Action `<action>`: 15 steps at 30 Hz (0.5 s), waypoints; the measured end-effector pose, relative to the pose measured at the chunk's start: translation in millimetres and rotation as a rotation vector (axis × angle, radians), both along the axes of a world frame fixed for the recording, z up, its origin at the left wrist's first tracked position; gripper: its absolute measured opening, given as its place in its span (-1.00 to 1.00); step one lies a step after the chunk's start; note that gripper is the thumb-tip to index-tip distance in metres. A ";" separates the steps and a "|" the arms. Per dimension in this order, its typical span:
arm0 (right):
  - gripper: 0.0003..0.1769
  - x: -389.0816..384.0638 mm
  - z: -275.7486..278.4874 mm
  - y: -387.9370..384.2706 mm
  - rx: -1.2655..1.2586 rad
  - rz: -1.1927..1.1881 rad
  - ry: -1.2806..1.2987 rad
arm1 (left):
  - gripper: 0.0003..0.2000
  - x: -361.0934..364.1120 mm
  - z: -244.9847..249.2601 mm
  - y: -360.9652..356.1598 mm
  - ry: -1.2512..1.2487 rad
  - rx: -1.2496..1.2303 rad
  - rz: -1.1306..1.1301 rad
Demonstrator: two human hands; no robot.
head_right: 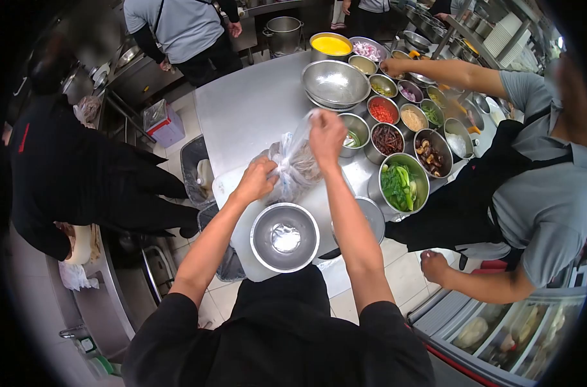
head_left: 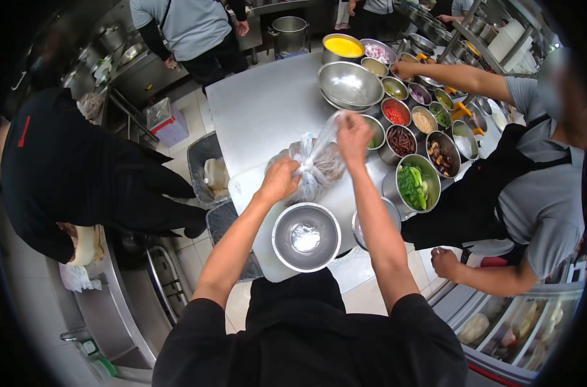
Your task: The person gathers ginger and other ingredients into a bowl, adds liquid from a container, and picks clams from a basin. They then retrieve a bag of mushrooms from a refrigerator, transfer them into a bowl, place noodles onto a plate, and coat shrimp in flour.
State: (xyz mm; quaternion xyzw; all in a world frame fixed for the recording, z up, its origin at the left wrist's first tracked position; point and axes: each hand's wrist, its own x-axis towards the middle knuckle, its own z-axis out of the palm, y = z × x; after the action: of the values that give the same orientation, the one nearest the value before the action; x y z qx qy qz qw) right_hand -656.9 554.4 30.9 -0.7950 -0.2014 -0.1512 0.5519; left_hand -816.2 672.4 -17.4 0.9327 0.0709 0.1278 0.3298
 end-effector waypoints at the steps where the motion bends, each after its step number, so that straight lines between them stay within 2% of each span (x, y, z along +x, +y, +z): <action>1: -0.83 6.1 22.6 -0.9 0.077 0.005 0.049 | -0.79 0.6 -3.2 0.5 -0.008 -0.020 0.010; 3: -0.83 16.0 47.2 -2.1 0.156 0.012 0.095 | -0.82 2.9 5.8 -0.3 -0.075 -0.029 0.061; 5: -0.79 24.0 56.4 -6.6 0.415 0.549 0.333 | -0.86 5.7 11.6 1.5 -0.145 -0.040 0.111; 6: -0.65 20.2 63.9 -14.7 0.440 0.786 0.512 | -0.87 7.2 12.8 3.8 -0.134 -0.092 0.145; 7: -0.65 18.2 59.3 -22.2 0.437 0.791 0.509 | -0.89 8.1 14.3 5.9 -0.122 -0.143 0.175; 9: -0.56 15.5 34.7 -31.8 0.207 0.683 0.591 | -0.89 7.7 15.5 10.2 -0.232 -0.177 0.217; 11: -0.52 11.9 -21.1 -30.7 -0.269 0.641 0.328 | -0.89 5.7 15.6 13.5 -0.341 -0.205 0.263; 13: -0.59 -19.2 -30.1 -23.4 -0.334 0.507 0.001 | -0.86 1.3 12.6 10.8 -0.386 -0.273 0.287; 15: -0.63 -19.4 -41.9 -17.7 -0.396 0.494 -0.080 | -0.84 -1.9 9.5 10.4 -0.397 -0.268 0.288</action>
State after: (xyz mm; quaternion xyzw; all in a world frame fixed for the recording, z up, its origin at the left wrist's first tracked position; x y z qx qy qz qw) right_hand -676.3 536.7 -11.0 -0.8074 -0.4356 -0.0016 0.3979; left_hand -818.1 682.8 -7.9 0.8177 0.1531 0.3432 0.4361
